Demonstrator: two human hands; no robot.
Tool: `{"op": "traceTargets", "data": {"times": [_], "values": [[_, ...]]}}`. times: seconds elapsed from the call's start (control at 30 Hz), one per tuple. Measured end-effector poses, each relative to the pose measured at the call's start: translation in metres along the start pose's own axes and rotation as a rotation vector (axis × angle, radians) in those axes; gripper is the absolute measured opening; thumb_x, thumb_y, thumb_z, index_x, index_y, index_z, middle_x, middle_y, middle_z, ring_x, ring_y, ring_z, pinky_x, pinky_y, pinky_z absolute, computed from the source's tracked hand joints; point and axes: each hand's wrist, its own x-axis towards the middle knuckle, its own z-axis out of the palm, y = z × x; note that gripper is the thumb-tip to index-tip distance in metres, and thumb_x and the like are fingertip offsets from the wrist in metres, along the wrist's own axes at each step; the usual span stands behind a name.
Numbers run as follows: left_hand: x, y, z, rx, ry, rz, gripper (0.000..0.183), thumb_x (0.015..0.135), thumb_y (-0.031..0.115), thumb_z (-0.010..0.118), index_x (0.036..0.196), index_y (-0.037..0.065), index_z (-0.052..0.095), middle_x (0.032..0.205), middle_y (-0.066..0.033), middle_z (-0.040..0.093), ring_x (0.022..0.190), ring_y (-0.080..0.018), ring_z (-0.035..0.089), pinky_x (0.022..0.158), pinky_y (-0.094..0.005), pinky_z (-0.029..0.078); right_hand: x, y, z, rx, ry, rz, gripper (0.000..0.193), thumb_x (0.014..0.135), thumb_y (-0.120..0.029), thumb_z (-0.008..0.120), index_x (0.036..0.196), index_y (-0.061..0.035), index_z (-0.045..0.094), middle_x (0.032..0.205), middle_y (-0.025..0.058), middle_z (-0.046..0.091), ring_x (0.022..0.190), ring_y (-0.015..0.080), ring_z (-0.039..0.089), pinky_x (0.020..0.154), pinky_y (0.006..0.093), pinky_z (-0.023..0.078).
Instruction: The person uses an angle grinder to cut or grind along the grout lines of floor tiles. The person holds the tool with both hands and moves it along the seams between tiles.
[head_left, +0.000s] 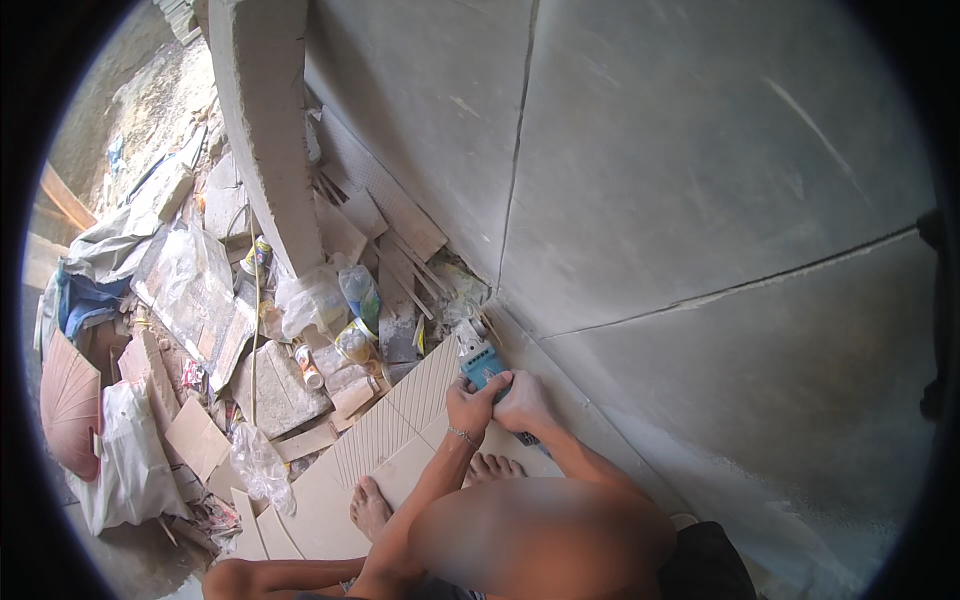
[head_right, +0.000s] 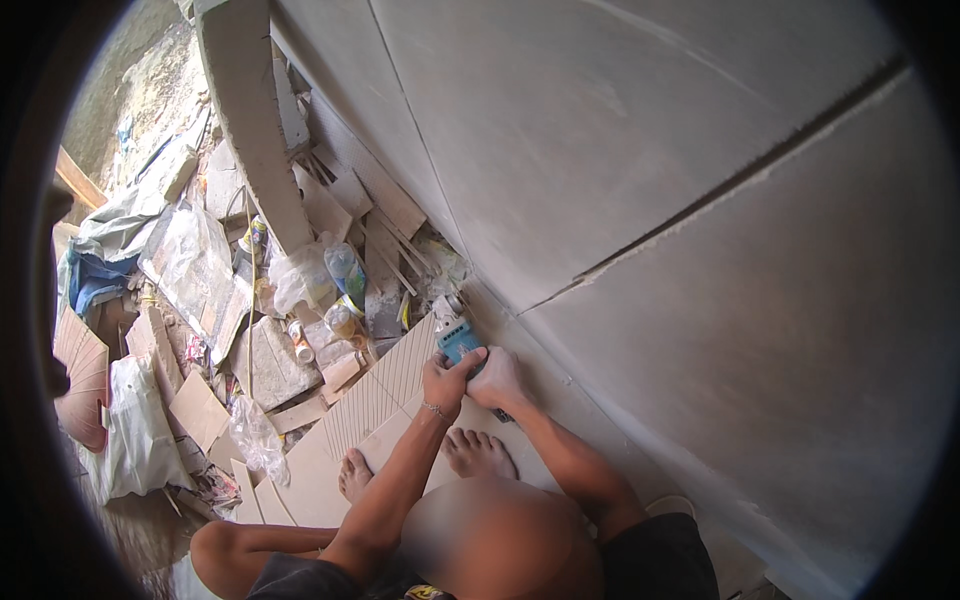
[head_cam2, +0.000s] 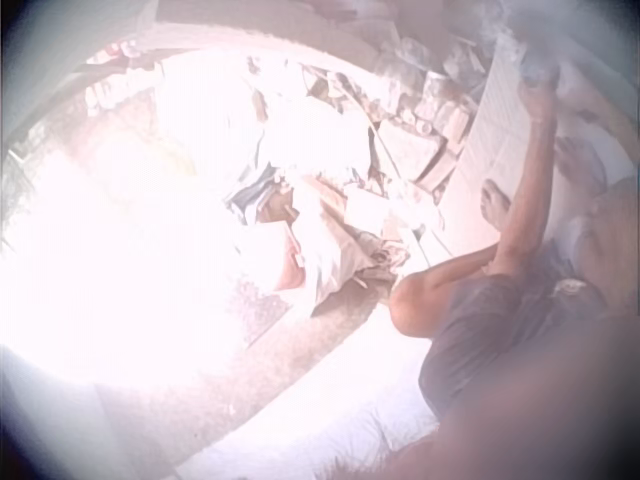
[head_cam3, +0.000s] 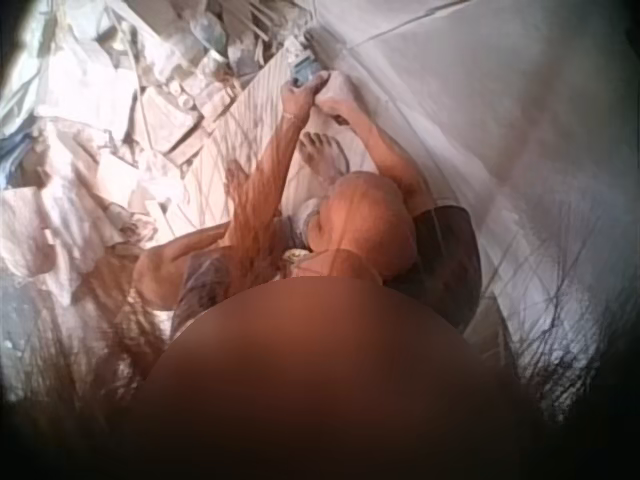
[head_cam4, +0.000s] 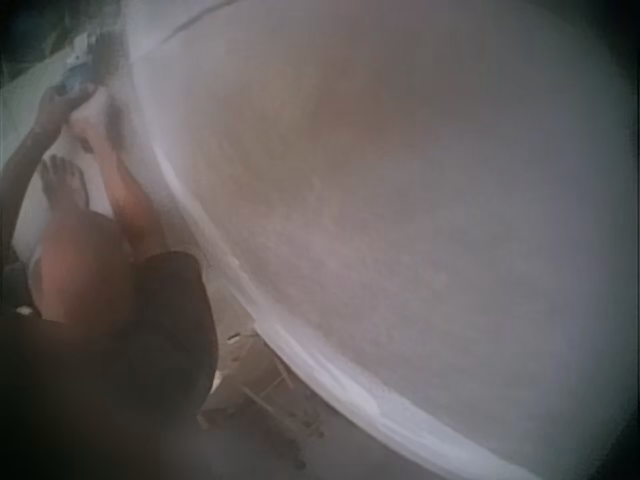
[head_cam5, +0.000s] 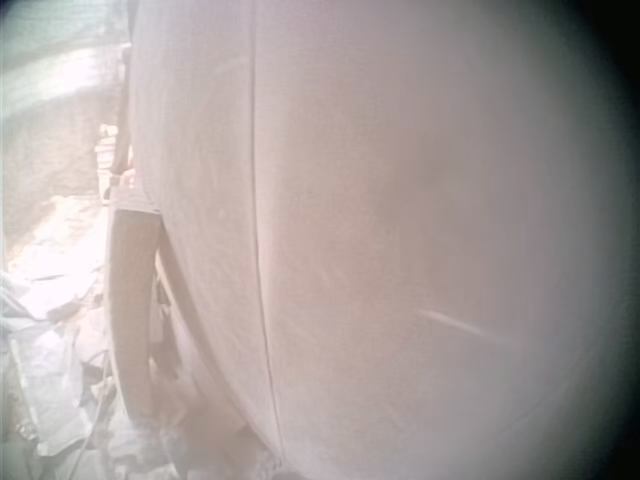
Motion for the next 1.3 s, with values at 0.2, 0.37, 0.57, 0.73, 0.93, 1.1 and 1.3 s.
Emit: {"op": "traceTargets", "data": {"times": [0.2, 0.37, 0.57, 0.73, 0.93, 1.1, 1.3], "values": [[0.003, 0.002, -0.002, 0.006, -0.014, -0.022, 0.044, 0.084, 0.012, 0.092, 0.114, -0.005, 0.065, 0.096, -0.0091, 0.076, 0.083, -0.0148, 0.072, 0.076, -0.0291, 0.058, 0.002, -0.004, -0.002, -0.003, -0.004, 0.006, 0.046, 0.074, -0.029, 0.083, 0.102, 0.007, 0.074, 0.101, 0.0334, 0.075, 0.103, 0.0473, 0.074, 0.088, 0.0491, 0.06], [0.013, 0.008, -0.006, 0.079, -0.003, -0.015, 0.043, 0.084, 0.014, 0.092, 0.113, -0.005, 0.066, 0.097, -0.0093, 0.076, 0.084, -0.0149, 0.072, 0.076, -0.0299, 0.057, 0.01, -0.008, 0.002, 0.002, 0.026, -0.025, 0.049, 0.073, -0.031, 0.085, 0.1, 0.0075, 0.074, 0.1, 0.0338, 0.074, 0.101, 0.0471, 0.075, 0.087, 0.0495, 0.06], [0.022, 0.015, -0.009, 0.089, -0.027, 0.004, 0.042, 0.085, 0.016, 0.091, 0.112, -0.004, 0.066, 0.096, -0.0071, 0.074, 0.08, -0.0145, 0.069, 0.073, -0.0293, 0.055, 0.024, -0.013, 0.001, -0.014, -0.008, -0.023, 0.056, 0.07, -0.036, 0.088, 0.1, 0.0084, 0.074, 0.101, 0.0329, 0.075, 0.101, 0.0465, 0.075, 0.087, 0.0494, 0.061], [0.018, 0.026, -0.006, 0.039, -0.024, 0.041, 0.039, 0.087, 0.015, 0.089, 0.112, -0.003, 0.066, 0.099, -0.0086, 0.074, 0.083, -0.0159, 0.071, 0.076, -0.0305, 0.056, 0.018, -0.026, -0.002, -0.022, 0.002, -0.013, 0.059, 0.07, -0.037, 0.088, 0.106, 0.0073, 0.073, 0.108, 0.0329, 0.075, 0.106, 0.0462, 0.074, 0.09, 0.0493, 0.061], [-0.004, 0.03, -0.018, 0.015, 0.001, 0.051, 0.037, 0.088, 0.013, 0.088, 0.113, -0.003, 0.065, 0.098, -0.0087, 0.075, 0.084, -0.016, 0.071, 0.078, -0.0307, 0.057, -0.002, -0.037, 0.003, -0.031, 0.016, -0.07, 0.056, 0.074, -0.034, 0.085, 0.11, 0.0069, 0.069, 0.108, 0.0333, 0.074, 0.109, 0.0474, 0.072, 0.092, 0.0515, 0.059], [-0.029, 0.02, -0.031, 0.013, 0.067, 0.03, 0.038, 0.087, 0.015, 0.088, 0.111, -0.004, 0.066, 0.094, -0.0073, 0.073, 0.08, -0.0146, 0.07, 0.073, -0.0297, 0.056, -0.024, -0.032, 0.015, 0.028, -0.046, -0.05, 0.054, 0.076, -0.031, 0.084, 0.11, 0.0077, 0.068, 0.104, 0.0334, 0.074, 0.106, 0.0486, 0.073, 0.091, 0.0516, 0.059], [-0.042, 0.013, -0.033, 0.095, 0.072, -0.029, 0.039, 0.088, 0.011, 0.088, 0.115, -0.005, 0.065, 0.102, -0.0103, 0.077, 0.087, -0.0147, 0.073, 0.079, -0.0291, 0.058, -0.036, -0.02, 0.023, 0.025, -0.062, -0.003, 0.052, 0.076, -0.029, 0.083, 0.108, 0.008, 0.067, 0.101, 0.0335, 0.074, 0.104, 0.0486, 0.073, 0.088, 0.0513, 0.06]]}}
